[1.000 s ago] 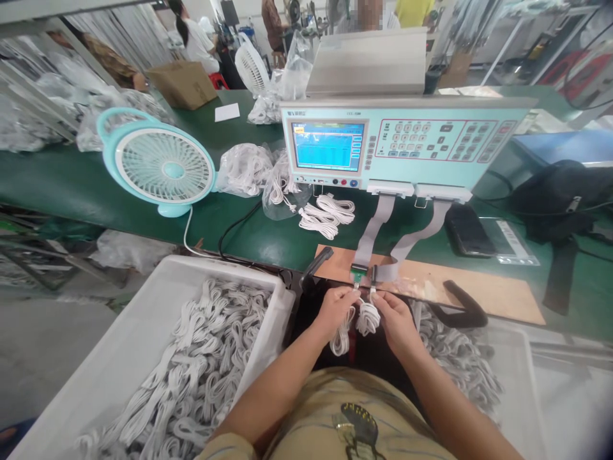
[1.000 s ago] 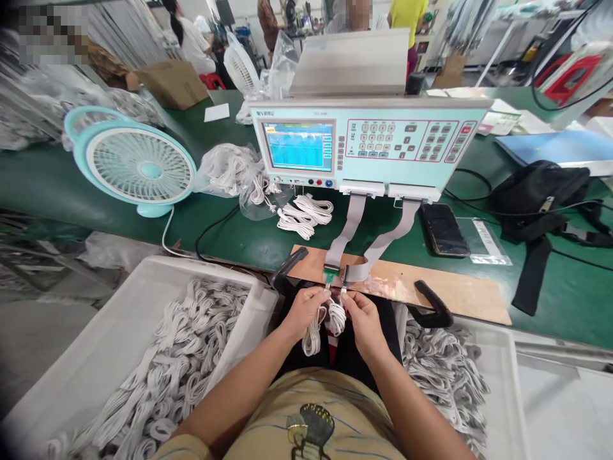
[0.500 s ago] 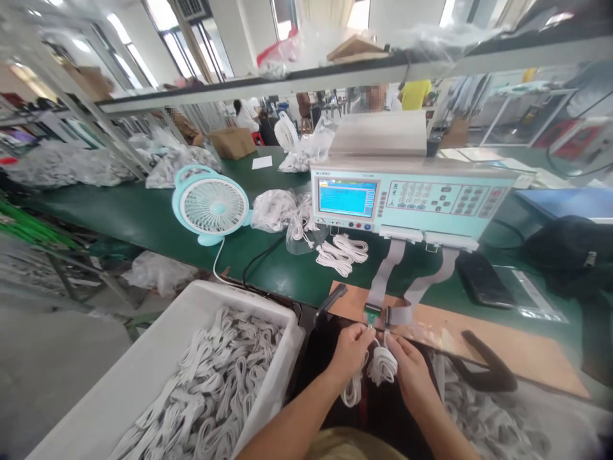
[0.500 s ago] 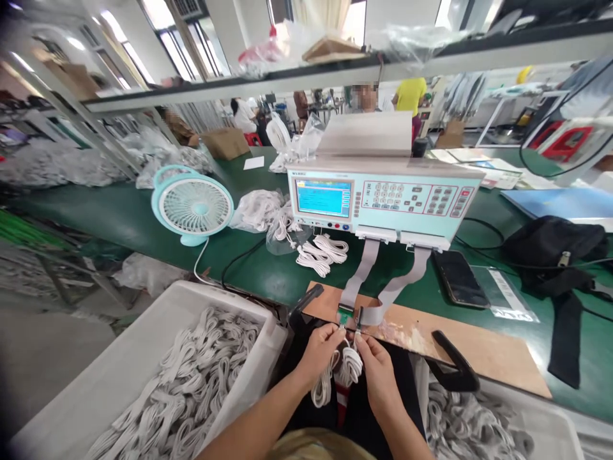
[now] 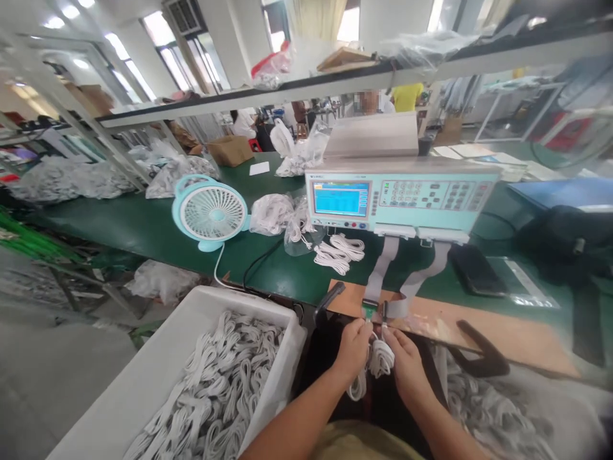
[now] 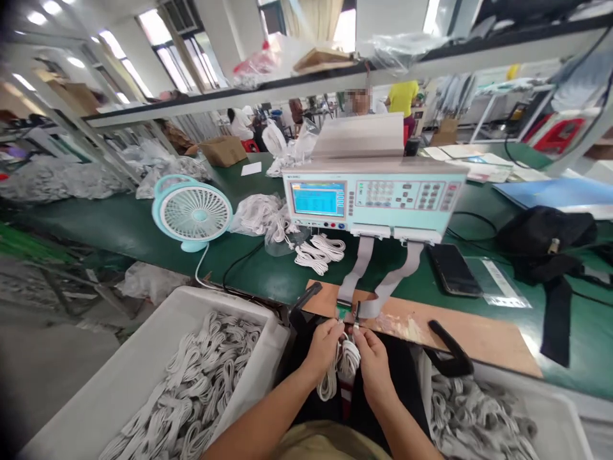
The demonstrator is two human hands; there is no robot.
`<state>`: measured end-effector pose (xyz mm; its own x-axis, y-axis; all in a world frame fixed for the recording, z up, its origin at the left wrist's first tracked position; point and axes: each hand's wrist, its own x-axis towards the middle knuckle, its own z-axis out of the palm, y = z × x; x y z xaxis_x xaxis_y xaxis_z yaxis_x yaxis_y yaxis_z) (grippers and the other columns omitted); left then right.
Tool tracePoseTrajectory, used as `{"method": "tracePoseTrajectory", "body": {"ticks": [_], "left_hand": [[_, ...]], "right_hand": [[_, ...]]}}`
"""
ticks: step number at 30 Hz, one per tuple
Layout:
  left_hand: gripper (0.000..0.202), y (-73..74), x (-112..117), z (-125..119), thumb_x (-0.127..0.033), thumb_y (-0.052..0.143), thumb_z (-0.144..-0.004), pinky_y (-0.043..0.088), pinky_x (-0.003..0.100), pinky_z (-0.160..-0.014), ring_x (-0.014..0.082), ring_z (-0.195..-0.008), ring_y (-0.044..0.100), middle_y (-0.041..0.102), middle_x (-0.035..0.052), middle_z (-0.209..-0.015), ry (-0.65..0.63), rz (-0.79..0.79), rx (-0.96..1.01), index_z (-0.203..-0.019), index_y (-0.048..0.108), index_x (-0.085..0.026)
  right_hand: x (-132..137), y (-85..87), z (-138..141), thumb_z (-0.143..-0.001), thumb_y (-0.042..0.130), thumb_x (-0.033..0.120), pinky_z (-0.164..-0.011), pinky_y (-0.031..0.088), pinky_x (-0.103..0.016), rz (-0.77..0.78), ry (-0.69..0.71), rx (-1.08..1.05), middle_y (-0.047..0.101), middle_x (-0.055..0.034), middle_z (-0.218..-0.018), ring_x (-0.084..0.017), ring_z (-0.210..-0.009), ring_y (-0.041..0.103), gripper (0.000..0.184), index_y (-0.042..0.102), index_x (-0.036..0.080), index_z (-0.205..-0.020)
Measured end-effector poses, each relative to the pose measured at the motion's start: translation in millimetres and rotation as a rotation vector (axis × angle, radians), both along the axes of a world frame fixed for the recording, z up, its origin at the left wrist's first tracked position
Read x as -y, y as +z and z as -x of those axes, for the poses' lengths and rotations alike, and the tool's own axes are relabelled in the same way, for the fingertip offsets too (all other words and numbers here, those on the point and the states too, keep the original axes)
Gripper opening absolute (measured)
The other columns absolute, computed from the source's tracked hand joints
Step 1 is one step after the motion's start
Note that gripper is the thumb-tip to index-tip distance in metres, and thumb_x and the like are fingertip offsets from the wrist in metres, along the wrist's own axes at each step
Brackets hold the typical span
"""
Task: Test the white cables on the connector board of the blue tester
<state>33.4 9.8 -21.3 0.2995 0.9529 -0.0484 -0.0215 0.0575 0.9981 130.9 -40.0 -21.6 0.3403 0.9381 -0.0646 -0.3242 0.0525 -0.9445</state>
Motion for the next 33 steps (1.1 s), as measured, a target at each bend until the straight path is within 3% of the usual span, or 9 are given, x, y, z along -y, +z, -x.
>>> {"method": "tracePoseTrajectory", "body": {"ticks": [5, 7, 12, 17, 20, 23, 27, 30, 33], "left_hand": [[0.022, 1.4, 19.4, 5.7, -0.035, 0.047, -0.079, 0.042, 0.026, -0.063, 0.0163, -0.069, 0.053, 0.06, 0.0042, -0.074, -0.122, 0.001, -0.081, -0.077, 0.059, -0.016], [0.023, 0.1, 25.7, 6.1, -0.038, 0.053, -0.076, 0.04, 0.022, -0.054, 0.0136, -0.06, 0.052, 0.058, 0.0015, -0.065, -0.228, 0.06, -0.125, -0.078, 0.061, -0.016], [0.026, -0.8, 35.5, 3.5, -0.044, 0.06, -0.073, 0.021, 0.016, -0.034, 0.0047, -0.033, 0.029, 0.033, -0.0084, -0.04, -0.278, 0.346, -0.104, -0.069, 0.056, -0.018], [0.028, 14.2, 44.3, -7.9, -0.037, 0.061, -0.073, 0.025, 0.015, -0.035, 0.0024, -0.035, 0.034, 0.044, -0.0066, -0.05, -0.179, 0.454, 0.142, -0.061, 0.045, -0.017], [0.03, 18.8, 48.6, -20.0, -0.039, 0.059, -0.075, 0.025, 0.014, -0.034, 0.0027, -0.035, 0.035, 0.038, -0.0074, -0.048, -0.225, 0.489, 0.212, -0.061, 0.043, -0.017], [0.03, 21.2, 53.9, -27.6, -0.038, 0.06, -0.074, 0.028, 0.014, -0.036, 0.0025, -0.036, 0.036, 0.041, -0.0073, -0.052, -0.238, 0.469, 0.245, -0.063, 0.043, -0.017], [0.028, 24.9, 58.5, -23.6, -0.036, 0.063, -0.073, 0.029, 0.015, -0.038, 0.0028, -0.04, 0.039, 0.044, -0.0065, -0.057, -0.214, 0.395, 0.277, -0.065, 0.044, -0.016], [0.026, 22.4, 56.9, -12.1, -0.038, 0.059, -0.075, 0.031, 0.016, -0.04, 0.0041, -0.041, 0.04, 0.043, -0.0064, -0.057, -0.13, 0.318, 0.252, -0.069, 0.045, -0.017], [0.018, 15.7, 56.5, 2.8, -0.035, 0.056, -0.078, 0.043, 0.021, -0.054, 0.0091, -0.058, 0.051, 0.052, -0.0014, -0.071, -0.077, 0.002, 0.043, -0.086, 0.052, -0.018]], "right_hand": [[22.7, 3.3, 9.9, -0.075, 0.057, 0.051, -0.05, 0.041, -0.026, 0.011, -0.029, 0.176, 0.052, 0.0003, -0.058, -0.015, -0.054, 0.048, 0.035, 0.054, 0.02, -0.062], [34.2, 1.1, -4.7, -0.079, 0.052, 0.05, -0.048, 0.039, -0.022, 0.106, -0.024, 0.237, 0.05, 0.0022, -0.055, -0.012, -0.052, 0.047, 0.037, 0.055, 0.017, -0.062], [103.5, -12.7, -95.8, -0.08, 0.049, 0.034, -0.047, 0.033, -0.02, 0.325, -0.138, 0.382, 0.046, 0.0034, -0.051, -0.01, -0.05, 0.044, 0.028, 0.058, 0.015, -0.062], [173.2, -27.2, -158.8, -0.06, 0.07, 0.021, -0.052, 0.033, -0.027, 0.417, -0.226, 0.556, 0.047, 0.0001, -0.051, -0.014, -0.051, 0.043, 0.018, 0.055, 0.019, -0.051], [166.5, -27.9, -135.9, -0.07, 0.067, 0.029, -0.062, 0.039, -0.033, 0.346, -0.122, 0.696, 0.06, -0.0064, -0.07, -0.021, -0.064, 0.052, 0.008, 0.066, 0.022, -0.074], [137.7, -10.7, -82.9, -0.082, 0.055, 0.033, -0.07, 0.042, -0.032, 0.164, 0.136, 0.642, 0.062, -0.0047, -0.083, -0.022, -0.075, 0.056, 0.015, 0.064, 0.023, -0.087], [101.5, 9.3, -31.1, -0.084, 0.054, 0.038, -0.066, 0.041, -0.027, 0.08, 0.37, 0.428, 0.058, -0.0016, -0.08, -0.018, -0.074, 0.052, 0.021, 0.058, 0.017, -0.087], [90.3, 5.3, -20.8, -0.081, 0.056, 0.047, -0.061, 0.037, -0.025, 0.106, 0.521, 0.167, 0.054, -0.0001, -0.075, -0.015, -0.067, 0.047, 0.031, 0.057, 0.016, -0.085], [86.3, -3.2, -21.3, -0.077, 0.06, 0.05, -0.053, 0.033, -0.023, 0.201, 0.527, -0.135, 0.049, 0.0019, -0.064, -0.011, -0.056, 0.042, 0.035, 0.055, 0.015, -0.078]]}}
